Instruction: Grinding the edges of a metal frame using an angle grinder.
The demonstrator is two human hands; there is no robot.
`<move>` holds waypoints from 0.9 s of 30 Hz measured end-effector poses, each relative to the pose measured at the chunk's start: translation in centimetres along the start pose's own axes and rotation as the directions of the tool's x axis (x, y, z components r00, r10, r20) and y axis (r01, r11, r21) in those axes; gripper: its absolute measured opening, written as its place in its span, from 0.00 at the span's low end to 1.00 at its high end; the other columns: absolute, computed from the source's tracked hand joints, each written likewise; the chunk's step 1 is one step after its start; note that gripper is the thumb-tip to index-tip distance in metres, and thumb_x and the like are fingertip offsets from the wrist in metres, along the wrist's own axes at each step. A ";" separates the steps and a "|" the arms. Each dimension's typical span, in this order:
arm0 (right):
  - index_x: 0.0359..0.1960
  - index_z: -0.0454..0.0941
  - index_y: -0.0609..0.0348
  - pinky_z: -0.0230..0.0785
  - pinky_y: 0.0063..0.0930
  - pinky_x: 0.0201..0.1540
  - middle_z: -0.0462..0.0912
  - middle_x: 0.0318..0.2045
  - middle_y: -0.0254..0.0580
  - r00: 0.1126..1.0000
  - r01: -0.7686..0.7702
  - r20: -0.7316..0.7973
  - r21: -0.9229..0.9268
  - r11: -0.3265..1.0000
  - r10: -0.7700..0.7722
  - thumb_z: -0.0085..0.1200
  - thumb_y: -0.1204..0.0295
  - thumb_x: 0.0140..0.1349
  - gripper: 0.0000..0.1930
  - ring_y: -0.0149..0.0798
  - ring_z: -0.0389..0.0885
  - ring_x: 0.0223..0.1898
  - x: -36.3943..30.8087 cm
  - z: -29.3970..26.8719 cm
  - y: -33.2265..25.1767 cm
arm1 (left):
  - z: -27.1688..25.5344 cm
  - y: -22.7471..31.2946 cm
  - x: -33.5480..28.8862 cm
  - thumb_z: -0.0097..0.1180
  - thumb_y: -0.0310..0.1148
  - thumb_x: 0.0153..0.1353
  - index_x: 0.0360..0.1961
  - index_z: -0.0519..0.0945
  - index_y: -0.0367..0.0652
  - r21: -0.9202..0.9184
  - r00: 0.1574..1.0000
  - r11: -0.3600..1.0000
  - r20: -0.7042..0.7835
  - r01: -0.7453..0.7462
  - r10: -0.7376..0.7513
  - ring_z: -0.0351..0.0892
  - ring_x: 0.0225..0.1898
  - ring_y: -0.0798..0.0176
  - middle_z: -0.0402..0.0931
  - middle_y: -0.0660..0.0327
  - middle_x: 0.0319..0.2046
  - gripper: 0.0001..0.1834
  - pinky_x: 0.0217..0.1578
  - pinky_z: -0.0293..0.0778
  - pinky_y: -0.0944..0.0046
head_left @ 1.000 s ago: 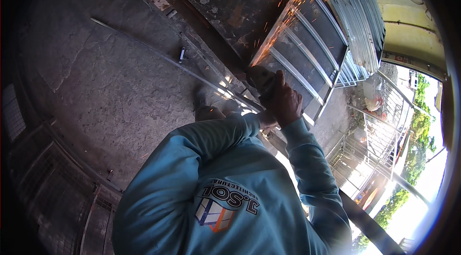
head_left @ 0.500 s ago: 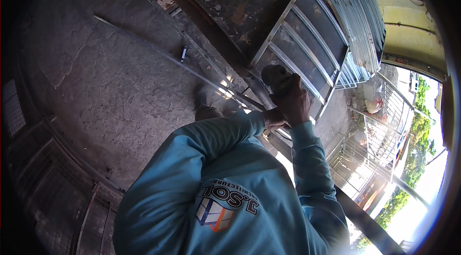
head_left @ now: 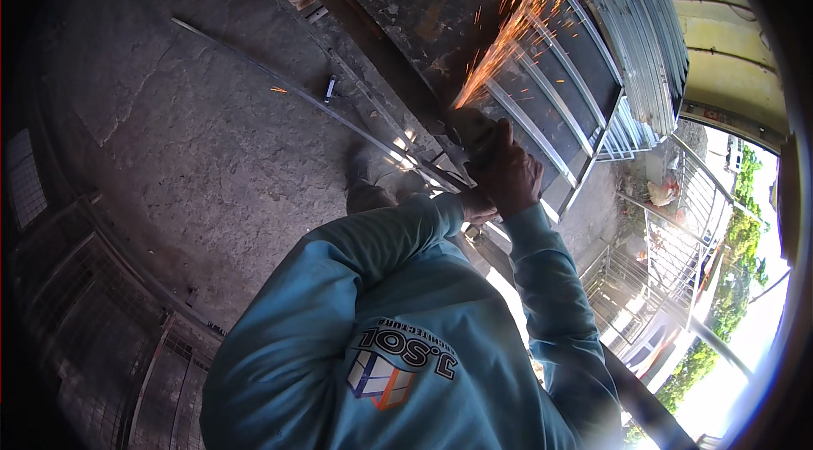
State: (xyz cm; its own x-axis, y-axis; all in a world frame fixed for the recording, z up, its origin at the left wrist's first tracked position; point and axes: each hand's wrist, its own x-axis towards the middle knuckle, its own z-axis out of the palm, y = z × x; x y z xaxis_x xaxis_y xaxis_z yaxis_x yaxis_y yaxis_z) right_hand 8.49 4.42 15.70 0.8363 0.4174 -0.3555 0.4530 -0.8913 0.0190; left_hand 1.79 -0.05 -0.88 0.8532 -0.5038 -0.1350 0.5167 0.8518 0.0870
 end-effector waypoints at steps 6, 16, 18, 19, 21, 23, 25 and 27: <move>0.58 0.62 0.54 0.77 0.49 0.36 0.85 0.30 0.53 0.997 0.070 -0.025 -0.016 0.997 -0.071 0.65 0.56 0.47 0.37 0.56 0.85 0.33 0.0 0.6 -0.3 | 0.5 1.3 -1.0 0.57 0.31 0.66 0.62 0.66 0.49 0.026 1.000 0.999 -0.005 0.019 -0.019 0.72 0.51 0.71 0.73 0.68 0.52 0.24 0.54 0.71 0.66; 0.59 0.59 0.52 0.76 0.51 0.39 0.85 0.33 0.54 0.998 0.015 0.059 -0.006 1.000 -0.015 0.68 0.57 0.46 0.41 0.59 0.85 0.36 0.3 -0.7 -0.7 | 0.1 1.1 -0.1 0.56 0.31 0.66 0.62 0.66 0.50 -0.019 0.998 1.000 0.059 0.006 -0.005 0.73 0.52 0.70 0.73 0.67 0.52 0.24 0.54 0.70 0.66; 0.59 0.59 0.52 0.76 0.51 0.39 0.85 0.33 0.54 0.998 0.003 0.060 -0.007 1.000 -0.003 0.69 0.57 0.45 0.41 0.58 0.85 0.36 0.1 -0.8 -1.0 | 0.9 1.1 -0.7 0.55 0.32 0.67 0.63 0.65 0.50 0.031 0.999 0.999 -0.012 -0.033 0.034 0.72 0.52 0.71 0.73 0.67 0.53 0.24 0.53 0.71 0.66; 0.59 0.59 0.52 0.76 0.51 0.39 0.85 0.33 0.54 0.998 0.002 0.060 -0.008 1.000 -0.001 0.69 0.57 0.45 0.41 0.58 0.85 0.36 0.1 -0.9 -0.9 | 0.7 1.0 -0.6 0.55 0.32 0.67 0.63 0.65 0.50 0.031 0.999 0.999 -0.011 -0.033 0.033 0.72 0.52 0.71 0.73 0.67 0.53 0.24 0.53 0.71 0.66; 0.60 0.59 0.52 0.76 0.51 0.39 0.85 0.33 0.55 0.997 0.004 0.074 0.000 1.000 -0.004 0.69 0.57 0.45 0.42 0.58 0.85 0.36 0.3 -0.7 -0.8 | 0.0 0.8 -0.4 0.55 0.34 0.67 0.63 0.66 0.50 0.019 0.999 0.999 0.026 -0.043 0.042 0.72 0.53 0.71 0.72 0.67 0.54 0.24 0.54 0.70 0.66; 0.60 0.59 0.52 0.76 0.51 0.39 0.85 0.33 0.55 0.998 0.001 0.069 -0.011 1.000 -0.001 0.69 0.57 0.45 0.42 0.58 0.85 0.36 0.4 -0.2 -0.4 | 0.7 1.6 -0.7 0.55 0.34 0.68 0.62 0.66 0.50 0.043 0.999 0.999 0.043 -0.026 0.025 0.71 0.53 0.72 0.72 0.67 0.54 0.23 0.54 0.70 0.66; 0.61 0.59 0.52 0.76 0.51 0.39 0.85 0.33 0.55 0.998 -0.004 0.061 -0.024 1.000 0.005 0.69 0.57 0.44 0.43 0.58 0.85 0.36 0.3 -0.3 -0.4 | 1.1 1.9 -0.8 0.55 0.34 0.68 0.62 0.66 0.50 0.067 0.998 0.998 0.063 -0.010 0.006 0.71 0.53 0.72 0.72 0.67 0.55 0.23 0.54 0.70 0.66; 0.61 0.59 0.53 0.77 0.50 0.39 0.85 0.33 0.55 0.998 0.004 0.068 -0.003 1.000 -0.004 0.69 0.57 0.45 0.42 0.58 0.85 0.35 0.2 -0.7 -0.7 | 1.1 2.0 -0.8 0.55 0.35 0.68 0.62 0.67 0.50 0.084 0.999 0.996 0.034 -0.007 0.004 0.72 0.51 0.71 0.73 0.68 0.53 0.22 0.53 0.71 0.66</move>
State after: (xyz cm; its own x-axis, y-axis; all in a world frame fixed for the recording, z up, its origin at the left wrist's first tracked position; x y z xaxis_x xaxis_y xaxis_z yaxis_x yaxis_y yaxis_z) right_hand 8.53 5.22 16.27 0.8116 0.4081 -0.4181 0.4575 -0.8890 0.0204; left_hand 2.24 1.84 0.53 0.8571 -0.5051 -0.1010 0.5151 0.8400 0.1703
